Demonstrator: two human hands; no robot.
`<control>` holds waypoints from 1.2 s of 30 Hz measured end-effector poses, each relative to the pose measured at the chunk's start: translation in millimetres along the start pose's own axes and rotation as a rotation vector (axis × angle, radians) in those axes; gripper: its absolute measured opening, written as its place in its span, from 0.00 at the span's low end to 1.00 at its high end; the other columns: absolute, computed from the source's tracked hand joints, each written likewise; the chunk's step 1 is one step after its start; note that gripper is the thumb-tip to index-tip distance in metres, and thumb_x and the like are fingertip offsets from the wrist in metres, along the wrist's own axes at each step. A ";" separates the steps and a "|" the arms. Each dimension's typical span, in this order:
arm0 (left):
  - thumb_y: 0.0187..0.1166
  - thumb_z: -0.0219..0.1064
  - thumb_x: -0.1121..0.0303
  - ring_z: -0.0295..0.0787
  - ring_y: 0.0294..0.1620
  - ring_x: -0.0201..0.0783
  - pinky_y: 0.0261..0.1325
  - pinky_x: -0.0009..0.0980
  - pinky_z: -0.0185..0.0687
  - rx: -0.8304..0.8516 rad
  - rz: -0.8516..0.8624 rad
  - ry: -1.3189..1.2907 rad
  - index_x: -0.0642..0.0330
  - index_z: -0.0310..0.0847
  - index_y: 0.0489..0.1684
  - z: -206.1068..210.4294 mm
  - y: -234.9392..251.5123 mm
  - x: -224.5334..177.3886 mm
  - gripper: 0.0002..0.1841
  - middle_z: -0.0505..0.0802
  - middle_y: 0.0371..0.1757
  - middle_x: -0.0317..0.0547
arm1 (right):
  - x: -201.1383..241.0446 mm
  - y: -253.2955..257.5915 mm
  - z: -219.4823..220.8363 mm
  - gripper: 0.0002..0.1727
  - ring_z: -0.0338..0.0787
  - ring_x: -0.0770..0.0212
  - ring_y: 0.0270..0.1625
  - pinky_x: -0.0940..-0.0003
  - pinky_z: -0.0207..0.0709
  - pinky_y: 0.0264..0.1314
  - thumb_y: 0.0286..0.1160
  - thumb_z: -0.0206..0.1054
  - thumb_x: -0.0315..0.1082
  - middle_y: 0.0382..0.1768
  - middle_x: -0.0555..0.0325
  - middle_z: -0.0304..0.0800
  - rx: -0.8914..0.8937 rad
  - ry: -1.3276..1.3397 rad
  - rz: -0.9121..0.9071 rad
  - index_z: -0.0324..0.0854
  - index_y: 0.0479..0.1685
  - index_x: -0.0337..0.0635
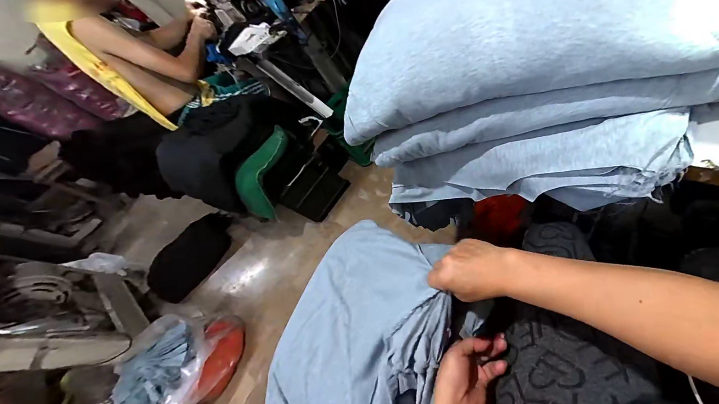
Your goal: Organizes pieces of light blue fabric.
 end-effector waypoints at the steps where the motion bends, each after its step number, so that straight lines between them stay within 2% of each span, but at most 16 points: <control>1: 0.78 0.51 0.82 0.94 0.24 0.44 0.20 0.32 0.87 0.046 0.014 0.016 0.68 0.73 0.42 -3.2 -6.3 -7.7 0.06 0.93 0.30 0.56 | -6.2 -11.9 11.9 0.06 0.92 0.41 0.44 0.40 0.83 0.43 0.70 0.71 0.23 0.38 0.44 0.92 0.070 0.030 0.059 0.88 0.43 0.36; 5: 0.64 0.51 0.82 0.81 0.11 0.30 0.13 0.23 0.78 0.294 0.112 -0.158 0.54 0.71 0.30 -25.2 -19.5 -37.0 0.10 0.85 0.17 0.40 | -8.0 -27.0 51.6 0.34 0.80 0.35 0.74 0.31 0.75 0.68 0.64 0.73 0.22 0.73 0.38 0.78 0.352 0.340 0.353 0.72 0.77 0.37; 7: 0.61 0.54 0.81 0.84 0.13 0.31 0.15 0.25 0.81 0.350 0.188 -0.217 0.54 0.77 0.32 -34.5 -29.4 -44.0 0.11 0.89 0.21 0.41 | -4.2 -8.8 40.1 0.23 0.87 0.34 0.62 0.32 0.78 0.57 0.69 0.71 0.26 0.61 0.37 0.87 0.240 0.276 0.330 0.80 0.67 0.36; 11: 0.76 0.42 0.84 0.91 0.25 0.27 0.26 0.22 0.87 0.145 0.596 -0.064 0.53 0.68 0.69 -62.8 -61.8 -5.8 0.24 0.95 0.55 0.35 | 19.4 38.8 -15.4 0.08 0.92 0.39 0.44 0.38 0.81 0.45 0.76 0.68 0.29 0.38 0.41 0.91 0.021 0.112 0.042 0.86 0.48 0.35; 13: 0.79 0.42 0.83 0.89 0.23 0.27 0.24 0.21 0.84 -0.069 0.530 -0.168 0.58 0.75 0.58 -65.1 -52.0 27.1 0.19 0.97 0.47 0.40 | 33.3 54.1 -32.0 0.08 0.91 0.40 0.46 0.40 0.80 0.47 0.79 0.66 0.29 0.39 0.42 0.91 0.029 0.095 -0.052 0.86 0.48 0.35; 15: 0.84 0.44 0.79 0.89 0.31 0.32 0.32 0.25 0.86 -0.182 0.317 -0.392 0.65 0.70 0.61 -49.5 -25.6 35.0 0.14 0.92 0.47 0.47 | 39.5 57.9 -34.3 0.08 0.91 0.40 0.46 0.42 0.80 0.46 0.80 0.65 0.28 0.38 0.42 0.91 0.043 0.069 -0.093 0.86 0.48 0.34; 17: 0.86 0.49 0.75 0.90 0.26 0.37 0.31 0.29 0.90 -0.230 0.150 -0.565 0.61 0.70 0.45 -30.6 1.0 23.7 0.05 0.88 0.32 0.47 | 36.6 49.6 -28.4 0.05 0.91 0.42 0.39 0.44 0.81 0.39 0.75 0.68 0.28 0.32 0.45 0.90 -0.033 0.036 -0.123 0.86 0.41 0.35; 19: 0.84 0.50 0.76 0.82 0.15 0.32 0.20 0.24 0.83 -0.181 0.022 -0.419 0.59 0.70 0.31 -18.2 4.8 13.4 0.09 0.83 0.19 0.42 | 27.3 32.1 -22.5 0.03 0.91 0.44 0.36 0.45 0.81 0.36 0.73 0.70 0.27 0.29 0.47 0.89 -0.066 -0.004 -0.123 0.86 0.38 0.36; 21: 0.78 0.50 0.82 0.86 0.16 0.38 0.17 0.26 0.82 -0.077 0.001 -0.116 0.65 0.74 0.31 -15.9 -10.4 2.8 0.08 0.89 0.20 0.50 | 10.8 8.6 -8.0 0.02 0.92 0.45 0.35 0.46 0.82 0.35 0.70 0.71 0.25 0.29 0.48 0.89 -0.090 -0.028 -0.098 0.86 0.38 0.38; 23: 0.74 0.48 0.85 0.94 0.23 0.46 0.18 0.32 0.87 0.071 0.027 -0.011 0.66 0.70 0.43 -25.2 -23.4 -8.3 0.09 0.94 0.29 0.57 | -2.2 -13.1 17.9 0.08 0.93 0.42 0.45 0.42 0.85 0.44 0.68 0.73 0.24 0.40 0.45 0.92 0.020 0.024 0.012 0.87 0.45 0.37; 25: 0.70 0.46 0.87 0.90 0.16 0.39 0.14 0.28 0.84 0.179 0.087 -0.077 0.59 0.66 0.42 -32.4 -29.9 -23.0 0.12 0.90 0.22 0.49 | -3.1 -21.8 45.5 0.25 0.84 0.34 0.67 0.34 0.78 0.62 0.64 0.75 0.24 0.64 0.38 0.85 0.287 0.189 0.212 0.80 0.66 0.34; 27: 0.66 0.47 0.84 0.82 0.11 0.30 0.13 0.22 0.79 0.253 0.134 -0.152 0.56 0.70 0.38 -41.1 -30.5 -34.4 0.12 0.85 0.17 0.41 | 3.2 -15.9 56.8 0.33 0.79 0.33 0.72 0.32 0.74 0.65 0.63 0.76 0.26 0.71 0.38 0.79 0.355 0.276 0.321 0.74 0.74 0.35; 29: 0.65 0.48 0.83 0.85 0.14 0.30 0.14 0.24 0.82 0.282 0.225 -0.177 0.55 0.72 0.42 -48.3 -39.9 -37.0 0.14 0.90 0.24 0.41 | 5.3 2.7 42.3 0.22 0.87 0.35 0.61 0.34 0.75 0.63 0.70 0.72 0.29 0.59 0.38 0.88 0.255 0.195 0.275 0.81 0.65 0.35; 32: 0.75 0.44 0.85 0.92 0.28 0.32 0.27 0.26 0.90 0.119 0.541 -0.050 0.56 0.66 0.69 -61.4 -66.2 -8.8 0.24 0.92 0.55 0.40 | 23.9 35.9 1.2 0.11 0.92 0.43 0.43 0.38 0.77 0.60 0.74 0.72 0.33 0.37 0.45 0.93 0.052 -0.010 0.044 0.87 0.49 0.37; 34: 0.77 0.42 0.84 0.93 0.29 0.31 0.30 0.26 0.89 -0.028 0.584 -0.124 0.56 0.74 0.62 -62.1 -60.2 25.1 0.21 0.96 0.53 0.39 | 41.8 52.6 -22.0 0.09 0.91 0.47 0.39 0.41 0.75 0.61 0.75 0.72 0.34 0.33 0.49 0.92 -0.003 -0.090 -0.078 0.87 0.46 0.37; 36: 0.82 0.43 0.80 0.91 0.35 0.32 0.36 0.27 0.87 -0.122 0.402 -0.309 0.62 0.68 0.64 -44.1 -34.2 40.3 0.17 0.91 0.51 0.44 | 53.4 60.4 -28.9 0.08 0.90 0.49 0.40 0.42 0.74 0.64 0.78 0.69 0.33 0.33 0.50 0.91 0.019 -0.145 -0.145 0.86 0.46 0.37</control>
Point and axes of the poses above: each hand's wrist, its own y-axis towards the middle knuckle, its own z-axis out of the palm, x = y × z, the point moved 3 cm from there along y, towards the middle knuckle
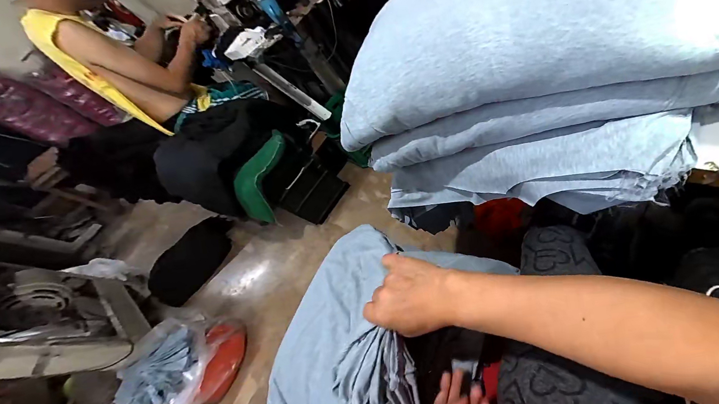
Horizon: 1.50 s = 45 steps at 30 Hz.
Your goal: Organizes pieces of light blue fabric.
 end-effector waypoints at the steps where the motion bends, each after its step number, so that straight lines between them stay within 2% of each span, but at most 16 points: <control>1: 0.84 0.45 0.77 0.90 0.35 0.36 0.39 0.30 0.89 -0.064 -0.090 -0.123 0.63 0.68 0.59 13.1 14.3 7.7 0.12 0.88 0.45 0.46 | 1.7 -0.5 0.6 0.08 0.90 0.50 0.40 0.42 0.73 0.66 0.78 0.68 0.33 0.33 0.51 0.91 0.012 -0.019 -0.011 0.86 0.47 0.37; 2: 0.82 0.48 0.77 0.89 0.27 0.37 0.34 0.31 0.91 -0.127 -0.156 -0.204 0.61 0.70 0.44 26.4 29.5 11.8 0.06 0.87 0.32 0.45 | 0.7 -4.8 2.9 0.08 0.90 0.50 0.40 0.42 0.73 0.67 0.78 0.68 0.33 0.32 0.52 0.91 0.015 -0.029 -0.010 0.86 0.47 0.38; 4: 0.80 0.47 0.78 0.87 0.20 0.36 0.27 0.28 0.89 -0.076 -0.280 -0.128 0.60 0.69 0.32 44.0 43.3 11.1 0.09 0.86 0.21 0.45 | -7.9 -23.0 12.9 0.07 0.90 0.50 0.38 0.42 0.73 0.66 0.76 0.70 0.32 0.30 0.52 0.90 -0.016 -0.033 0.002 0.87 0.45 0.39; 7: 0.77 0.50 0.84 0.93 0.25 0.42 0.24 0.31 0.87 0.134 -0.351 0.287 0.70 0.75 0.38 46.0 32.0 -9.1 0.08 0.94 0.29 0.55 | -29.1 -60.9 41.5 0.03 0.90 0.49 0.37 0.42 0.76 0.62 0.74 0.71 0.29 0.29 0.52 0.90 -0.080 -0.007 0.031 0.88 0.41 0.41; 12: 0.59 0.52 0.84 0.79 0.13 0.26 0.14 0.21 0.79 0.433 -0.294 0.098 0.54 0.77 0.26 32.2 36.2 -54.0 0.13 0.85 0.23 0.37 | -25.9 -86.8 88.1 0.32 0.79 0.34 0.72 0.28 0.66 0.72 0.62 0.76 0.25 0.69 0.39 0.81 0.304 0.401 0.393 0.75 0.72 0.37; 15: 0.60 0.56 0.83 0.85 0.16 0.28 0.17 0.24 0.84 0.466 -0.177 0.027 0.54 0.80 0.34 26.2 28.3 -67.7 0.13 0.89 0.28 0.38 | -28.1 -59.7 69.1 0.19 0.88 0.37 0.58 0.34 0.72 0.67 0.69 0.73 0.29 0.54 0.40 0.90 0.167 0.306 0.313 0.83 0.60 0.35; 18: 0.75 0.43 0.83 0.91 0.27 0.27 0.27 0.23 0.88 0.354 0.128 0.126 0.52 0.69 0.67 3.3 -2.1 -54.8 0.24 0.94 0.54 0.35 | -20.0 -23.5 28.0 0.10 0.91 0.42 0.45 0.39 0.77 0.60 0.75 0.71 0.31 0.39 0.43 0.92 0.038 0.166 0.118 0.86 0.48 0.34; 21: 0.81 0.42 0.80 0.90 0.30 0.28 0.29 0.22 0.84 0.057 0.042 0.062 0.61 0.72 0.62 1.9 3.6 -12.5 0.17 0.94 0.53 0.42 | -12.0 -5.7 7.3 0.08 0.90 0.46 0.42 0.44 0.76 0.53 0.76 0.70 0.31 0.35 0.46 0.91 0.048 0.075 0.001 0.86 0.45 0.35; 23: 0.85 0.47 0.76 0.91 0.29 0.37 0.33 0.31 0.90 -0.094 -0.135 -0.076 0.63 0.71 0.47 26.1 31.5 1.2 0.07 0.91 0.38 0.47 | -13.0 -11.4 12.3 0.07 0.90 0.46 0.41 0.45 0.77 0.53 0.76 0.69 0.31 0.34 0.48 0.91 0.033 0.047 -0.024 0.86 0.44 0.35; 27: 0.78 0.49 0.83 0.84 0.16 0.36 0.24 0.29 0.86 0.057 -0.310 0.228 0.63 0.71 0.28 50.8 42.0 -7.1 0.10 0.86 0.18 0.45 | -27.2 -53.0 36.9 0.04 0.91 0.47 0.39 0.43 0.79 0.56 0.74 0.70 0.29 0.32 0.49 0.91 -0.045 0.016 -0.004 0.88 0.41 0.38; 30: 0.71 0.47 0.86 0.86 0.15 0.32 0.17 0.24 0.83 0.199 -0.298 0.275 0.63 0.73 0.35 40.5 28.6 -34.5 0.10 0.89 0.22 0.44 | -32.7 -81.1 65.4 0.08 0.90 0.42 0.49 0.40 0.76 0.59 0.72 0.71 0.26 0.43 0.44 0.92 0.011 0.130 0.091 0.87 0.48 0.37; 33: 0.60 0.50 0.84 0.78 0.12 0.24 0.13 0.19 0.75 0.326 -0.251 0.086 0.57 0.79 0.27 29.8 35.9 -55.4 0.13 0.86 0.20 0.37 | -20.9 -78.6 81.6 0.30 0.80 0.35 0.70 0.31 0.69 0.68 0.60 0.78 0.27 0.65 0.39 0.82 0.237 0.380 0.315 0.76 0.67 0.35; 37: 0.57 0.56 0.83 0.83 0.16 0.27 0.17 0.21 0.82 0.396 -0.137 -0.103 0.54 0.84 0.30 23.5 27.4 -67.7 0.14 0.88 0.24 0.37 | -20.0 -40.1 56.3 0.16 0.89 0.38 0.54 0.36 0.74 0.62 0.70 0.74 0.28 0.49 0.39 0.90 0.154 0.266 0.209 0.83 0.55 0.32; 40: 0.73 0.43 0.85 0.88 0.25 0.25 0.27 0.20 0.86 0.275 0.118 0.085 0.55 0.68 0.69 8.2 3.4 -49.5 0.26 0.92 0.51 0.34 | -12.5 -11.3 25.2 0.11 0.90 0.41 0.49 0.40 0.76 0.59 0.75 0.70 0.29 0.43 0.41 0.92 0.113 0.169 0.042 0.85 0.51 0.32; 42: 0.77 0.44 0.83 0.86 0.26 0.27 0.26 0.22 0.82 0.056 0.054 0.085 0.62 0.71 0.67 12.1 10.3 -17.4 0.21 0.92 0.51 0.41 | -8.2 -3.6 13.4 0.11 0.90 0.41 0.49 0.41 0.76 0.57 0.77 0.68 0.29 0.44 0.42 0.91 0.154 0.115 -0.012 0.85 0.52 0.32; 45: 0.81 0.48 0.79 0.83 0.26 0.38 0.31 0.32 0.86 -0.129 -0.212 0.005 0.63 0.68 0.45 46.0 48.8 10.9 0.05 0.82 0.33 0.48 | -8.3 -9.6 14.8 0.10 0.90 0.43 0.48 0.42 0.76 0.57 0.77 0.68 0.29 0.43 0.44 0.91 0.160 0.071 -0.029 0.85 0.51 0.34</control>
Point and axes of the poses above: each hand's wrist, its own y-axis towards the middle knuckle, its own z-axis out of the palm, x = y × z, the point moved 3 cm from there along y, towards the middle knuckle
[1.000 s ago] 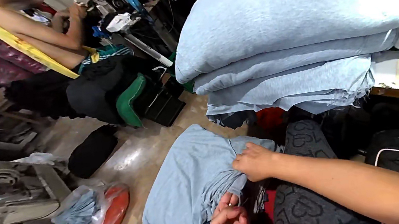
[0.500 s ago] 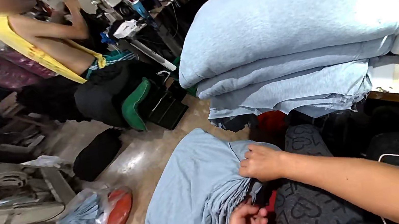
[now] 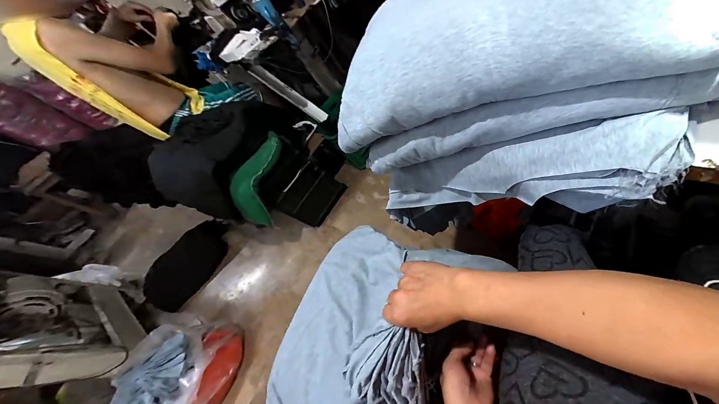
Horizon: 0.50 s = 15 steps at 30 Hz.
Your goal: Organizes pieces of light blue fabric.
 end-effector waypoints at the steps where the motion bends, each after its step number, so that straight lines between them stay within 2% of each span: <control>1: 0.83 0.48 0.77 0.81 0.21 0.38 0.27 0.31 0.85 -0.001 -0.062 0.006 0.61 0.68 0.38 10.6 5.1 -1.2 0.05 0.81 0.25 0.46 | -3.4 -5.7 5.5 0.09 0.90 0.44 0.47 0.42 0.76 0.57 0.76 0.69 0.29 0.41 0.45 0.92 -0.033 -0.007 -0.002 0.86 0.49 0.35; 2: 0.84 0.48 0.75 0.80 0.17 0.36 0.23 0.29 0.84 0.029 -0.118 0.028 0.58 0.68 0.35 17.8 3.6 -5.5 0.07 0.81 0.20 0.44 | -8.2 -13.6 12.0 0.07 0.91 0.44 0.46 0.42 0.77 0.57 0.75 0.70 0.28 0.40 0.46 0.92 -0.068 -0.015 -0.005 0.87 0.47 0.36; 4: 0.80 0.50 0.79 0.78 0.12 0.33 0.19 0.27 0.82 0.116 -0.180 0.085 0.59 0.70 0.30 17.3 -5.3 -20.5 0.08 0.80 0.15 0.41 | -17.0 -32.1 28.1 0.07 0.91 0.43 0.47 0.42 0.77 0.57 0.72 0.71 0.26 0.41 0.46 0.92 -0.083 0.004 0.023 0.88 0.46 0.37; 5: 0.78 0.51 0.81 0.76 0.11 0.32 0.17 0.25 0.80 0.155 -0.188 0.094 0.60 0.71 0.28 12.0 -7.3 -30.4 0.09 0.79 0.14 0.40 | -20.1 -40.9 35.9 0.12 0.90 0.41 0.52 0.39 0.76 0.60 0.70 0.72 0.26 0.47 0.44 0.92 -0.008 0.049 0.076 0.87 0.52 0.37; 7: 0.74 0.49 0.79 0.74 0.08 0.27 0.13 0.20 0.73 0.276 -0.217 0.027 0.61 0.74 0.22 -1.4 -6.6 -47.5 0.12 0.79 0.11 0.38 | -22.2 -50.4 52.1 0.31 0.81 0.35 0.68 0.32 0.69 0.68 0.63 0.77 0.26 0.65 0.41 0.83 0.184 0.192 0.227 0.77 0.71 0.40; 8: 0.71 0.48 0.78 0.73 0.07 0.25 0.12 0.18 0.71 0.360 -0.231 -0.030 0.61 0.76 0.23 -6.4 -7.4 -51.3 0.12 0.79 0.11 0.37 | -21.0 -49.3 60.2 0.36 0.78 0.34 0.71 0.30 0.68 0.69 0.59 0.79 0.27 0.69 0.41 0.80 0.209 0.239 0.285 0.74 0.74 0.41; 9: 0.68 0.49 0.78 0.73 0.08 0.23 0.11 0.17 0.70 0.442 -0.228 -0.106 0.60 0.78 0.26 -9.8 -9.1 -52.1 0.10 0.81 0.15 0.36 | -20.4 -43.7 64.8 0.35 0.79 0.35 0.70 0.31 0.70 0.68 0.60 0.79 0.29 0.67 0.40 0.81 0.183 0.245 0.305 0.74 0.73 0.40; 10: 0.65 0.52 0.79 0.75 0.10 0.24 0.12 0.17 0.73 0.534 -0.201 -0.215 0.59 0.80 0.33 -14.4 -10.0 -50.6 0.10 0.86 0.24 0.37 | -20.8 -33.9 64.1 0.28 0.83 0.35 0.65 0.34 0.72 0.65 0.64 0.78 0.30 0.62 0.39 0.85 0.126 0.212 0.288 0.78 0.67 0.38; 11: 0.62 0.55 0.81 0.78 0.12 0.25 0.14 0.19 0.77 0.609 -0.136 -0.318 0.58 0.83 0.44 -20.8 -10.9 -46.9 0.16 0.92 0.35 0.39 | -20.9 -21.2 57.8 0.21 0.87 0.37 0.58 0.37 0.76 0.61 0.68 0.75 0.30 0.54 0.39 0.89 0.064 0.148 0.240 0.82 0.61 0.35; 12: 0.62 0.57 0.82 0.82 0.15 0.26 0.17 0.21 0.80 0.663 -0.040 -0.363 0.54 0.82 0.57 -28.4 -11.5 -40.1 0.23 0.95 0.48 0.40 | -19.2 -6.9 44.9 0.15 0.90 0.38 0.51 0.40 0.79 0.54 0.70 0.74 0.30 0.47 0.40 0.91 0.003 0.082 0.171 0.84 0.54 0.34; 13: 0.65 0.56 0.83 0.86 0.18 0.27 0.20 0.22 0.82 0.666 0.061 -0.341 0.51 0.80 0.68 -36.3 -10.7 -29.9 0.29 0.95 0.57 0.42 | -15.7 7.4 26.9 0.12 0.91 0.40 0.45 0.41 0.81 0.48 0.69 0.74 0.29 0.40 0.42 0.91 -0.068 0.022 0.095 0.85 0.48 0.35; 14: 0.68 0.52 0.84 0.87 0.20 0.29 0.23 0.23 0.83 0.577 0.138 -0.265 0.52 0.75 0.72 -43.7 -6.3 -19.3 0.30 0.96 0.57 0.43 | -9.6 20.8 4.2 0.10 0.92 0.41 0.41 0.43 0.81 0.44 0.67 0.75 0.29 0.37 0.44 0.91 -0.120 -0.030 0.025 0.86 0.45 0.35; 15: 0.73 0.47 0.85 0.90 0.25 0.31 0.29 0.26 0.87 0.414 0.194 -0.193 0.58 0.69 0.72 -50.3 3.3 -13.1 0.27 0.95 0.52 0.45 | -2.2 32.9 -21.1 0.10 0.91 0.42 0.40 0.43 0.81 0.43 0.67 0.75 0.28 0.36 0.44 0.91 -0.142 -0.070 -0.043 0.86 0.45 0.36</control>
Point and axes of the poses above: each hand's wrist, its own y-axis towards the middle knuckle, its own z-axis out of the palm, x = y × z, the point moved 3 cm from there along y, towards the middle knuckle
